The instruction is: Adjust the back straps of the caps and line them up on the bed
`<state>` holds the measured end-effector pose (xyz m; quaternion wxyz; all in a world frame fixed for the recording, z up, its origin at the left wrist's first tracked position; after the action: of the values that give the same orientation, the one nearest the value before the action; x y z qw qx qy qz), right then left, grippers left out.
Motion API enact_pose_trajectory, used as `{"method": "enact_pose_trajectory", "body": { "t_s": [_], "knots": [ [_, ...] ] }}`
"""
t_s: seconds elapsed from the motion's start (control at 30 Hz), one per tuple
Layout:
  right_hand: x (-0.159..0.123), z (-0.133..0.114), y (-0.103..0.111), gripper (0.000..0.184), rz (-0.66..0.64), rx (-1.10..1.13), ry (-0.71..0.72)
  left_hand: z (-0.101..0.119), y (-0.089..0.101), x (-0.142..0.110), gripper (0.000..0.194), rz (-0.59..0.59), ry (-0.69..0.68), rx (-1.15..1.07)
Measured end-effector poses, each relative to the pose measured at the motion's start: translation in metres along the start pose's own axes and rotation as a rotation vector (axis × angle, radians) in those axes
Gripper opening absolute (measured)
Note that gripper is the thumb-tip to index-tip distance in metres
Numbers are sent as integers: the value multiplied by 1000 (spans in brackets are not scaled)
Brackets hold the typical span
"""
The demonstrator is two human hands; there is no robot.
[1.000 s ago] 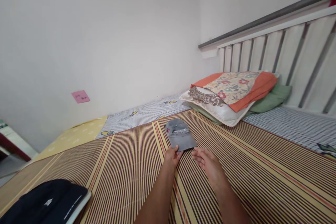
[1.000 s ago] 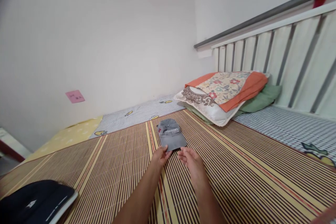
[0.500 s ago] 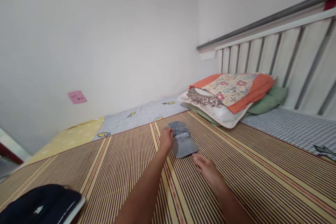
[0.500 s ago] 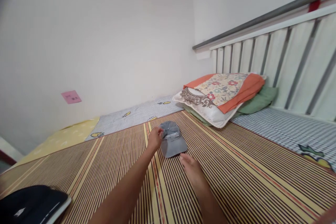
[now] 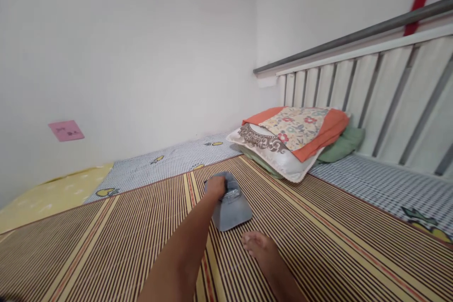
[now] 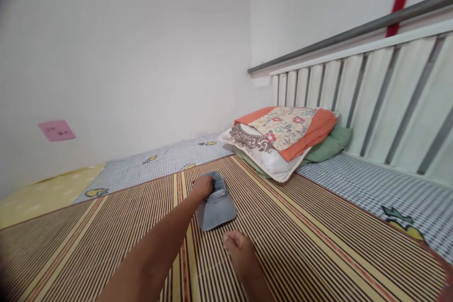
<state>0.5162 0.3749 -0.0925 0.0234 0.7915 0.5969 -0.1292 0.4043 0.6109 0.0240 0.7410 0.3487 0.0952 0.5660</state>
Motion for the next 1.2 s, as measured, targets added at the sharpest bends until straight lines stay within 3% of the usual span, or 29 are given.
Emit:
{"method": "enact_pose_trajectory", "body": {
  "t_s": [0.23,0.53,0.63,0.8,0.97,1.2],
  "knots": [
    [-5,-5,-3,37,9,-47,60,-3,-8,4,18,-43,-1,145],
    [-8,-14,-3,30,3,-58,144,5,-23,5,26,-246,-96,529],
    [-7,-13,-3,27,13,-66,134,15,-12,13,30,-270,-119,621],
    [-10,-15,-3,34,54,-83,90,40,24,35,30,-295,-144,744],
    [-15,-21,-4,41,72,-96,68,56,52,39,27,-296,-190,787],
    [-14,-19,-4,37,75,-130,57,49,58,29,26,-221,-190,768]
  ]
}}
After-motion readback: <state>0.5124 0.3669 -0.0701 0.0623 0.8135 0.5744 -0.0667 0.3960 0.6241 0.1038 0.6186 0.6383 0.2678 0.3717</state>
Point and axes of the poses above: each hand's wrist, its own x-axis towards the middle knuckle, its own y-axis out of the back of the hand, z = x × y, the point moved 10 cm from there along x, towards the middle knuckle, and after that the axes turned 8 degrees about -y, right-handed, at the moved point
